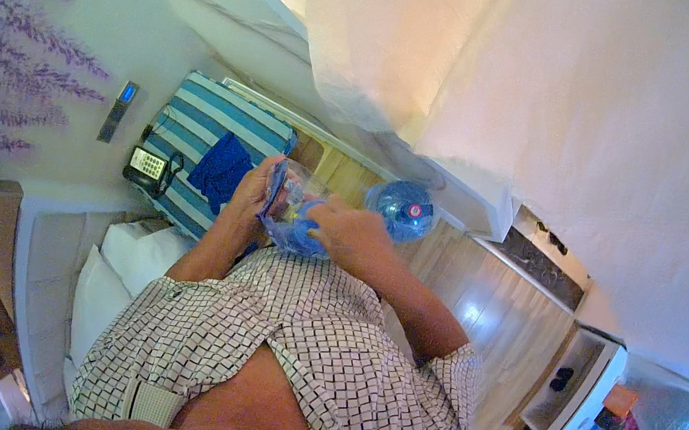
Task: The person unpacks a blue plastic package containing a water dispenser pump and a clear tube. They separate the components, insert the tube into the pump, and attach the assembly to a large water bottle. Finally, they connect a collapsible blue water bottle to the pump outlet.
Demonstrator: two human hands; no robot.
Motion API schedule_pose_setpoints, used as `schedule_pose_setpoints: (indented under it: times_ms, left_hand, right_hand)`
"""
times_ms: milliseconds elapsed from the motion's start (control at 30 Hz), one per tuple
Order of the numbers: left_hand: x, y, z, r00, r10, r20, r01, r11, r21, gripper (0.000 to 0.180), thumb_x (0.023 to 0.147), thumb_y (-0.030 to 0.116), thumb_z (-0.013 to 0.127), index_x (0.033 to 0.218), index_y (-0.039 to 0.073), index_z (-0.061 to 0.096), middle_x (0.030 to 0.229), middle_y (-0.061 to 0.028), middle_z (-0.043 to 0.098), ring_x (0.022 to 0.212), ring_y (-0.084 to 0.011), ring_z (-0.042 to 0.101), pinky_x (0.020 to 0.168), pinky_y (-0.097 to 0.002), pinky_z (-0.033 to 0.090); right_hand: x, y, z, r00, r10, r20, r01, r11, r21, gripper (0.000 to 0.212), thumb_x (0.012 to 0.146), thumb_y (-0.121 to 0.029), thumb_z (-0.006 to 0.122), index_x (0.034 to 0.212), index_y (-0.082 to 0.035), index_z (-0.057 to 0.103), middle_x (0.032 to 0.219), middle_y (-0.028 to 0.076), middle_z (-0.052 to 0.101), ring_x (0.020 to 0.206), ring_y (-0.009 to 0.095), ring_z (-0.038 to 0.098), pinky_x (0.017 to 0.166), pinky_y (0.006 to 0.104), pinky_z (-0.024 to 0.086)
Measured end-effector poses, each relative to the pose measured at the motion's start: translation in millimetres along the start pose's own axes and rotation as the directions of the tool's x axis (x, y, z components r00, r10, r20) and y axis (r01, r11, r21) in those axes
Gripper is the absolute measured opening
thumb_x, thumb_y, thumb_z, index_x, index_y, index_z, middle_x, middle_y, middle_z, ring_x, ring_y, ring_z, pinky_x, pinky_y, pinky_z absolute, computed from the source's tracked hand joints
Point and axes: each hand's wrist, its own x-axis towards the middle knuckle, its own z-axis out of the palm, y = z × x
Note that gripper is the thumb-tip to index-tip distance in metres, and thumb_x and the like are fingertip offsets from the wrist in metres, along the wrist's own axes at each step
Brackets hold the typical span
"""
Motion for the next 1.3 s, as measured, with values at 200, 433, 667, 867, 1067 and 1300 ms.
schedule_pose_setpoints:
  times_ms: [200, 433, 667, 867, 1067, 1300]
  left_hand:
    - [-22.1, 12.4, 31.4, 0.964, 0.259, -0.058, -0.254, 0.964, 0.084, 0.023, 0.097, 0.029, 0.059, 0.092, 0.007, 0.059, 0.074, -0.0062, 0.063, 0.063, -0.0190, 0.062, 0.057, -0.0355, 0.055]
    - [-5.3, 17.8, 16.9, 0.945, 0.327, 0.019, -0.327, 0.945, -0.008, 0.023, 0.097, 0.030, 0.060, 0.089, 0.008, 0.061, 0.078, -0.0066, 0.065, 0.068, -0.0201, 0.064, 0.066, -0.0375, 0.056]
    - [-32.4, 34.3, 52.8, 0.939, 0.330, 0.094, -0.324, 0.943, -0.073, 0.035, 0.096, 0.031, 0.059, 0.105, -0.002, 0.062, 0.099, -0.0164, 0.069, 0.085, -0.0271, 0.068, 0.083, -0.0465, 0.057]
    - [-42.4, 38.5, 72.3, 0.941, 0.256, 0.222, -0.229, 0.963, -0.140, 0.042, 0.095, 0.030, 0.061, 0.114, -0.007, 0.061, 0.110, -0.0222, 0.068, 0.095, -0.0329, 0.068, 0.092, -0.0580, 0.053]
    - [-26.1, 37.1, 72.1, 0.968, 0.068, 0.243, -0.019, 0.980, -0.199, 0.021, 0.093, 0.028, 0.063, 0.092, 0.008, 0.063, 0.083, -0.0105, 0.068, 0.082, -0.0274, 0.068, 0.089, -0.0618, 0.053]
    - [-45.5, 29.9, 74.7, 0.986, -0.011, 0.167, -0.011, 0.992, 0.128, 0.025, 0.093, 0.030, 0.065, 0.094, 0.006, 0.063, 0.079, -0.0086, 0.067, 0.070, -0.0186, 0.066, 0.072, -0.0420, 0.057]
  right_hand:
    - [-15.2, 53.7, -40.4, 0.915, 0.203, -0.348, -0.027, 0.892, 0.451, 0.027, 0.089, -0.011, 0.068, 0.115, -0.008, 0.062, 0.086, 0.007, 0.064, 0.070, 0.018, 0.061, 0.065, 0.0318, 0.051]
    - [-31.3, 92.2, -22.1, 0.722, 0.654, -0.227, 0.135, 0.190, 0.973, 0.016, 0.100, -0.016, 0.055, 0.113, -0.007, 0.059, 0.078, -0.001, 0.059, 0.052, 0.003, 0.044, 0.044, 0.0192, 0.034]
    - [-57.8, 138.4, -0.2, 0.631, 0.735, -0.247, 0.420, -0.056, 0.906, 0.019, 0.101, -0.025, 0.054, 0.108, -0.009, 0.060, 0.073, -0.004, 0.056, 0.047, 0.002, 0.037, 0.042, 0.0204, 0.031]
    - [-60.4, 220.1, 69.3, 0.475, 0.746, -0.467, 0.094, 0.484, 0.870, 0.028, 0.093, -0.024, 0.066, 0.114, -0.007, 0.061, 0.087, 0.001, 0.067, 0.068, 0.016, 0.060, 0.065, 0.0315, 0.050]
    - [16.3, 210.9, 51.4, 0.590, 0.772, -0.237, -0.154, 0.396, 0.905, 0.042, 0.087, -0.016, 0.072, 0.125, -0.005, 0.058, 0.106, 0.009, 0.068, 0.094, 0.025, 0.065, 0.085, 0.0389, 0.053]
    - [4.6, 105.9, 81.2, 0.820, 0.571, 0.013, -0.235, 0.316, 0.919, 0.046, 0.088, -0.012, 0.072, 0.130, -0.005, 0.057, 0.108, 0.008, 0.067, 0.094, 0.017, 0.063, 0.085, 0.0309, 0.051]
